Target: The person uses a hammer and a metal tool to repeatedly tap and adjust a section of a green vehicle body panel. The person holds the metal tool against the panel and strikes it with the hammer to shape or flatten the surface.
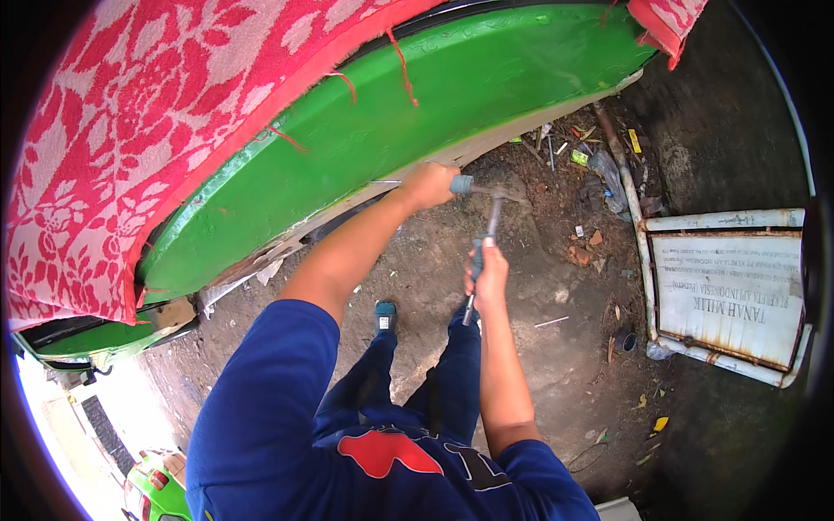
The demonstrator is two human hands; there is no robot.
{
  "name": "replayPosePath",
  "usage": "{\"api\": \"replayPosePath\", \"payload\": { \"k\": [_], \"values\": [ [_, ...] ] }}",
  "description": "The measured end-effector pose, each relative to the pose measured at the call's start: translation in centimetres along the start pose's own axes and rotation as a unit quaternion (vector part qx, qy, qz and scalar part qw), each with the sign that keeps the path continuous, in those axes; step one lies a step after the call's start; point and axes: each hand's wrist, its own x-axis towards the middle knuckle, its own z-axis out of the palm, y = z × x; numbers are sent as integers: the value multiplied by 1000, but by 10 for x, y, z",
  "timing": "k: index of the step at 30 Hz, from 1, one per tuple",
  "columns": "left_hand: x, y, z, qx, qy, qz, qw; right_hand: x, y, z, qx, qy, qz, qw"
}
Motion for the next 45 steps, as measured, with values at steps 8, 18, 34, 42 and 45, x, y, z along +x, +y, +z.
{"api": "replayPosePath", "payload": {
  "k": [8, 18, 34, 42, 45],
  "values": [
    [-4, 1, -5, 55, -26, 32, 998, 7, 0, 6, -5, 0, 14, 1000],
    [-28, -38, -26, 12, 19, -87, 996, -8, 24, 10, -48, -47, 16, 998],
    [-45, -2, 0, 24, -24, 189, 981, -34, 0, -9, 96, 41, -70, 992],
    [-44, 0, 2, 50, -80, 205, 974, -43, 13, -20, 99, 46, -65, 992],
    [-51, 1, 0, 55, -120, 205, 970, -45, 15, -23, 94, 54, -59, 992]
  ]
}}
